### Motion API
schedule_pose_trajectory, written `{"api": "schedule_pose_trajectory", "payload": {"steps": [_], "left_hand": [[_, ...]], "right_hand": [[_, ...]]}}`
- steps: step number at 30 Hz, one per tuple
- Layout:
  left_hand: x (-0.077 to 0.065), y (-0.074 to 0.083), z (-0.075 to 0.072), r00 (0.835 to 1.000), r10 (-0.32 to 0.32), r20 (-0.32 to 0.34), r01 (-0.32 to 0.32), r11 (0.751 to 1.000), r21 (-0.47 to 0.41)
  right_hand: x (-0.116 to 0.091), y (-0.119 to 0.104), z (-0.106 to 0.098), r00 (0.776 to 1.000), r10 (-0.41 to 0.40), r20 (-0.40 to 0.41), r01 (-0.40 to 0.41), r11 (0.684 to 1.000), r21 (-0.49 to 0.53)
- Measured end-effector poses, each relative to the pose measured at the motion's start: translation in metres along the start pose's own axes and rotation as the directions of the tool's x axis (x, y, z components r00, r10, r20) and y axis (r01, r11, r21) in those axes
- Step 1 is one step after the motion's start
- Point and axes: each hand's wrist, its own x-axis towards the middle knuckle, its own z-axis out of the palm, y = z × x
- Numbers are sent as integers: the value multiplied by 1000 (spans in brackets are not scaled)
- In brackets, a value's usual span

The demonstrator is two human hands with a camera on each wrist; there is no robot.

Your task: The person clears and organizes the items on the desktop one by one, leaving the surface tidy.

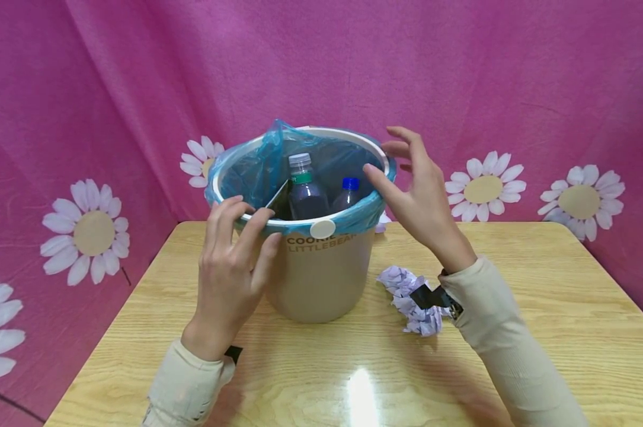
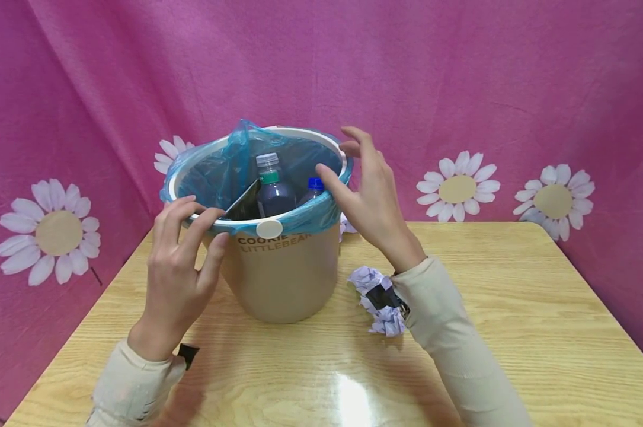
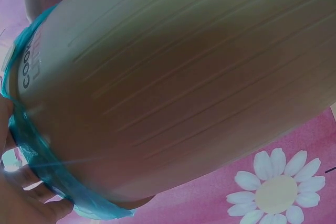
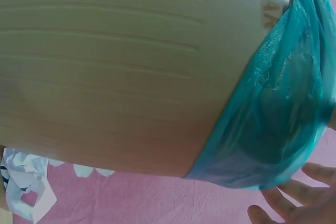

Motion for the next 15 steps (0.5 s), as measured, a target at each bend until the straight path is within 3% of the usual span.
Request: {"api": "schedule_pose_trajectory", "payload": {"steps": [15], "left_hand": [[0, 1, 1, 1000, -3, -19, 2, 1000, -22]], "right_hand": [[-29, 6, -19, 998, -47, -31, 47, 999, 17]]}}
